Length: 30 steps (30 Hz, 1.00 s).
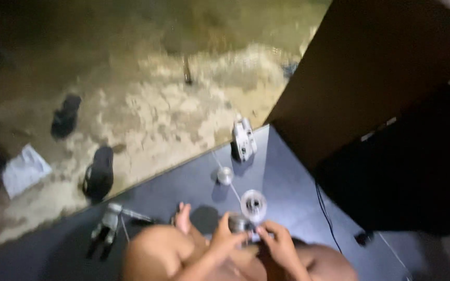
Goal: The person inspects and cleans a motorcycle piston and internal engine components.
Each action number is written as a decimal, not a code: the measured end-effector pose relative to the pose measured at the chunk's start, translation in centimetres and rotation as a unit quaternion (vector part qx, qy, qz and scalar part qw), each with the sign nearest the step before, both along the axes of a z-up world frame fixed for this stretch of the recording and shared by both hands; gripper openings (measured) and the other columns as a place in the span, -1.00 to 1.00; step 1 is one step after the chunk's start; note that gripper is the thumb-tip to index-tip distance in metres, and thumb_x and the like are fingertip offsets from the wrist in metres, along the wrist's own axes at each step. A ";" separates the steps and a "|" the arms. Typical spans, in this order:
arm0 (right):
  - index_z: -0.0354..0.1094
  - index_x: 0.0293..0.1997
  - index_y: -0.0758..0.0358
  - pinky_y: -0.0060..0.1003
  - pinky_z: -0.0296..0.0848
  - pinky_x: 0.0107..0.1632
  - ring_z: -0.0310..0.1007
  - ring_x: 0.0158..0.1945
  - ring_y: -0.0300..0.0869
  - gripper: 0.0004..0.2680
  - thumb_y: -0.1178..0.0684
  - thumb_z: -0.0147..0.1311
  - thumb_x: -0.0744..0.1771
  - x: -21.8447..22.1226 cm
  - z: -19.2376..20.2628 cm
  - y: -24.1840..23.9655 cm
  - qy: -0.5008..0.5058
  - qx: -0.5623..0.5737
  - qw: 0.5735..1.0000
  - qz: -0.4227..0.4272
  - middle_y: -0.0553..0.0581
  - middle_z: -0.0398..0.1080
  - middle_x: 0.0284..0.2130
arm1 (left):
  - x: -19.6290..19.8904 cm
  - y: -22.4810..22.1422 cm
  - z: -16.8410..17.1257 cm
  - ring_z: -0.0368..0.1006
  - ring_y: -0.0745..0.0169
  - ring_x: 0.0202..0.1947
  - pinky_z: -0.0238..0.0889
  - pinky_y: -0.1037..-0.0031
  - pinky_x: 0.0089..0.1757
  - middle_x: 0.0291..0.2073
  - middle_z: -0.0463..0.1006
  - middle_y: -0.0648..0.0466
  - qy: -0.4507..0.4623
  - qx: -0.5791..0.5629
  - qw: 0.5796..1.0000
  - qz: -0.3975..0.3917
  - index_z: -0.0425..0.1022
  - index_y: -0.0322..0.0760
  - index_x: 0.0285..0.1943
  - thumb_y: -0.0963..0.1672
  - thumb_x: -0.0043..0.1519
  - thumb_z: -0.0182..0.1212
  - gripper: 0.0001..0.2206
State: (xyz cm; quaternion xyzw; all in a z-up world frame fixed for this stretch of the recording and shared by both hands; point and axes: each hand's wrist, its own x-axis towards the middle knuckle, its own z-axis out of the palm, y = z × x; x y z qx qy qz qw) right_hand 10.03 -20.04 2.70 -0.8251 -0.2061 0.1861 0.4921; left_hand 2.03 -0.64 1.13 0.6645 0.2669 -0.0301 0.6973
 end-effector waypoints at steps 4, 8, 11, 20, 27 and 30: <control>0.51 -0.26 0.38 -0.28 0.47 -0.25 0.46 -0.37 -0.24 -0.84 0.05 0.23 0.28 2.9 -2.7 0.2 -0.034 0.012 0.998 -0.055 0.13 0.57 -0.48 | 3.3 0.5 -6.0 0.56 0.18 -0.08 0.45 0.34 -0.06 -0.09 0.61 0.04 -0.082 -0.011 0.997 -0.011 0.39 -0.19 0.16 -0.15 -0.12 0.57 -0.38; 0.48 -0.25 0.39 -0.30 0.48 -0.24 0.42 -0.36 -0.29 -0.84 0.05 0.18 0.31 -3.2 -2.0 -2.8 0.059 -0.040 0.995 -0.063 0.11 0.53 -0.50 | -2.8 -3.2 -3.8 0.51 0.14 -0.09 0.46 0.29 -0.09 -0.11 0.57 0.02 -0.037 -0.113 0.993 0.019 0.36 -0.21 0.16 -0.13 -0.10 0.60 -0.36; 0.48 -0.27 0.39 -0.31 0.48 -0.21 0.43 -0.33 -0.32 -0.85 0.06 0.18 0.31 2.1 -6.8 -1.9 0.027 0.031 0.999 -0.022 0.07 0.51 -0.49 | 1.7 -0.5 -4.3 0.51 0.11 -0.07 0.39 0.27 -0.06 -0.12 0.59 0.00 -0.127 -0.030 0.991 0.010 0.38 -0.24 0.13 -0.14 -0.11 0.67 -0.36; 0.51 -0.31 0.34 -0.35 0.44 -0.11 0.46 -0.25 -0.33 -0.88 0.11 0.12 0.34 5.5 -12.2 -3.7 0.085 0.027 0.993 0.071 0.03 0.52 -0.44 | 2.4 0.3 -1.2 0.53 0.34 -0.15 0.40 0.40 -0.07 -0.21 0.60 0.06 -0.116 -0.065 0.991 -0.026 0.35 -0.20 0.09 -0.17 -0.05 0.57 -0.45; 0.47 -0.30 0.36 -0.36 0.38 -0.11 0.41 -0.23 -0.33 -0.86 0.10 0.07 0.37 4.0 -13.6 -7.0 0.094 0.118 0.985 0.086 0.01 0.46 -0.39 | 1.4 0.3 2.8 0.55 0.30 -0.06 0.39 0.44 0.00 -0.15 0.61 0.07 -0.128 -0.054 0.988 -0.062 0.33 -0.25 0.25 -0.14 0.00 0.55 -0.38; 0.48 -0.30 0.36 -0.35 0.38 -0.15 0.38 -0.26 -0.32 -0.86 0.10 0.07 0.36 3.3 -12.1 -5.3 0.180 0.108 0.977 0.022 0.00 0.46 -0.42 | 1.2 0.2 3.0 0.52 0.28 -0.03 0.43 0.42 -0.02 -0.07 0.56 0.06 -0.105 -0.086 0.990 -0.028 0.31 -0.26 0.27 -0.12 -0.02 0.51 -0.35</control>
